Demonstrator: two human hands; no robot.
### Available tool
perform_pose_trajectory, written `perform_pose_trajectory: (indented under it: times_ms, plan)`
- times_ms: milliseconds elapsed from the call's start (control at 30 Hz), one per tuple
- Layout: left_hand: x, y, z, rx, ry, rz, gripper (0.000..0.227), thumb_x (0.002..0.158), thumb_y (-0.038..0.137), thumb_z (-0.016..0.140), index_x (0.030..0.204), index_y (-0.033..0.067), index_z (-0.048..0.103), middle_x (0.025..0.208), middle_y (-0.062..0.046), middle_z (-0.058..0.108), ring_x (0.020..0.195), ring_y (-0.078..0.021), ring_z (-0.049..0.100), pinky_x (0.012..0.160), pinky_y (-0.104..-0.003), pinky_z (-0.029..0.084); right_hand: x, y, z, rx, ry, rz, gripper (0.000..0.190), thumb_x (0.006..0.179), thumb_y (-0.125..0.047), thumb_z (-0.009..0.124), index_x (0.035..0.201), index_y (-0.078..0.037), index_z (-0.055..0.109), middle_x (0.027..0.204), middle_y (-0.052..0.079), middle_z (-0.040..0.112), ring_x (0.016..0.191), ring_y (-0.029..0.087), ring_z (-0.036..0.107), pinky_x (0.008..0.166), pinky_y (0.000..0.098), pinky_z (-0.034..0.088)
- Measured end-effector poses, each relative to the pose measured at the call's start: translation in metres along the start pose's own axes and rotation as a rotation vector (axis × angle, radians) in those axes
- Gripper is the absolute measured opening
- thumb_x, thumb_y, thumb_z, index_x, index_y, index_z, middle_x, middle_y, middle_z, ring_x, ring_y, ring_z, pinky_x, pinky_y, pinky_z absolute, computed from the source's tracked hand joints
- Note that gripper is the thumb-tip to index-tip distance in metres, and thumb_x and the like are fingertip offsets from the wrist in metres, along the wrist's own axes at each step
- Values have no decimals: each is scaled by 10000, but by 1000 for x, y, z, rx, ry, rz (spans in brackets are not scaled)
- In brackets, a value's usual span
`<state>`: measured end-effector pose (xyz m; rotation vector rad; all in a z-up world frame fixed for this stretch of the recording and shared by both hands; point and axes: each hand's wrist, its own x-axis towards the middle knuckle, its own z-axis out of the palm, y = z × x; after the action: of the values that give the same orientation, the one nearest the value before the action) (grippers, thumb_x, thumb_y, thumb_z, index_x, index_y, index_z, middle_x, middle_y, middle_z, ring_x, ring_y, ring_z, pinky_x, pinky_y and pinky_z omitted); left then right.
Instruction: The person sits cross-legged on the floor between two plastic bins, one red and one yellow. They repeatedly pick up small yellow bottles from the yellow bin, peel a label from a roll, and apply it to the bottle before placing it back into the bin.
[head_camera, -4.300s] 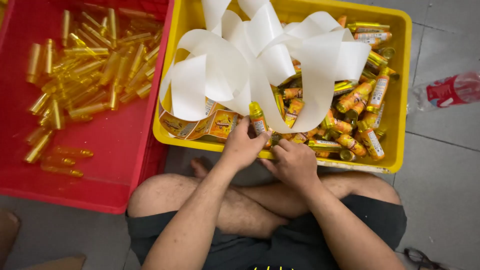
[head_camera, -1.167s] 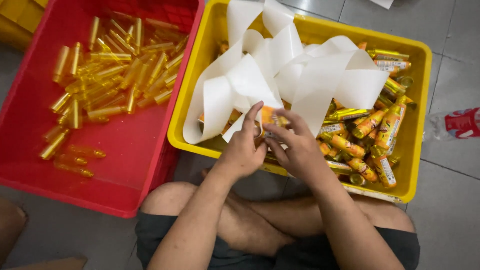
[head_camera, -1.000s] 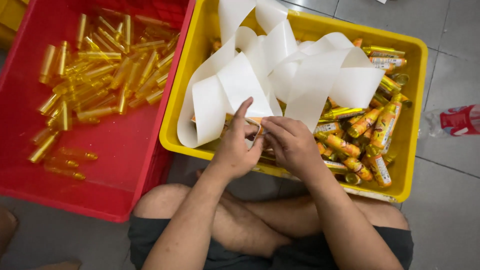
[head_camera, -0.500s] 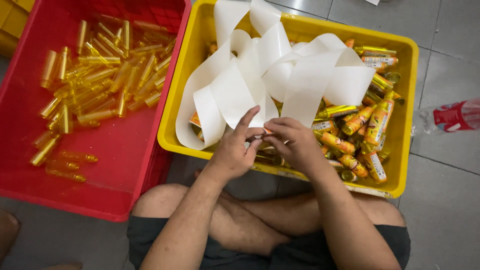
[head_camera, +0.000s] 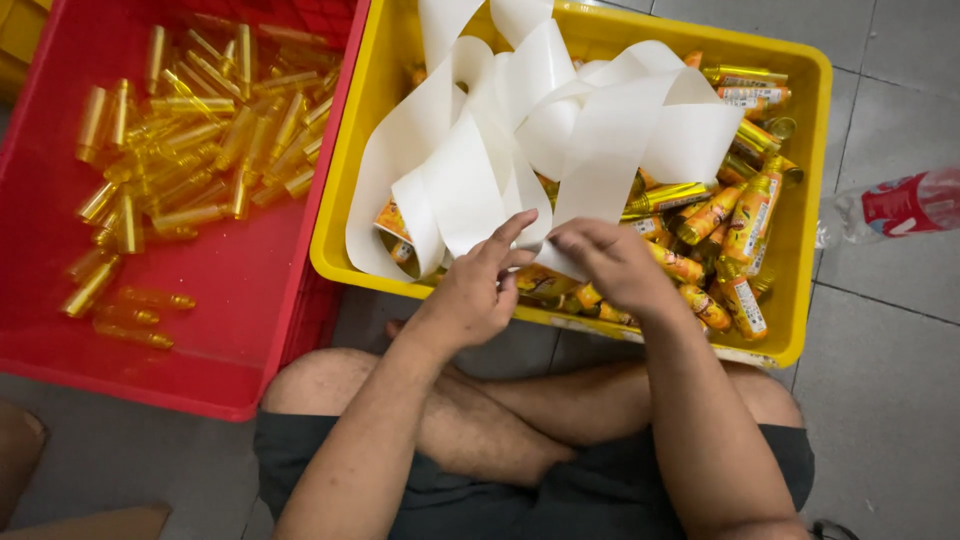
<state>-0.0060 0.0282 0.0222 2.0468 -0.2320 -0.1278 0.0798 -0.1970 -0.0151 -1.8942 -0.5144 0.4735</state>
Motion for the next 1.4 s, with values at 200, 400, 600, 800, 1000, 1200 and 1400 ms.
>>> perform_pose_trajectory:
  times_ms: [200,400,600,800,1000,1200,1400]
  plan:
    - [13,-54,-19,443,231,-284,464,874,-92,519,1325,-52,621,1247,-328,660,1145,-497,639,1013,-653,462,1,-33,-8,100,788,-32,288,1104,-276,537,1024,-109,757,830,26,624,836,139,564,817,339,464]
    - [9,-75,-42,671,1086,-259,736,842,-23,712,1496,43,382,1550,-320,230,1410,-563,330,1194,-673,330,-8,-20,-31,-53,879,-406,458,1136,-459,515,1203,-6,497,1162,123,526,1078,228,529,1003,364,462]
    - [20,-59,24,-1461,131,-243,595,994,564,556,1469,298,316,1118,-259,703,917,-387,758,743,-463,675,2,-8,0,-510,923,-941,592,942,-621,711,979,-34,634,1075,236,551,845,347,594,889,496,435]
    - [25,-66,15,-1083,433,33,685,910,-118,653,1441,172,331,1041,-87,683,916,-213,753,799,-320,666,14,10,24,-468,656,-851,718,734,-644,877,1086,-37,724,1002,126,559,846,301,569,843,417,511]
    - [14,-38,7,-1012,620,31,665,921,-38,706,1434,176,342,1041,-56,670,905,-109,717,806,-218,583,11,8,33,289,140,-388,1096,713,-360,914,1560,-10,313,1313,172,581,1203,243,573,936,345,488]
    - [-17,-31,-31,-833,725,6,609,937,-52,667,1427,152,367,1061,-105,681,884,-118,714,736,-199,556,36,-51,66,535,25,-46,170,960,-135,695,1074,-10,711,784,27,607,738,106,587,710,294,528]
    - [-72,-46,-116,-705,920,-62,558,961,24,656,1413,162,358,1188,-116,696,983,-167,736,853,-247,601,93,-133,153,300,25,-30,206,989,-191,730,857,-32,731,669,49,611,652,143,573,636,305,518]
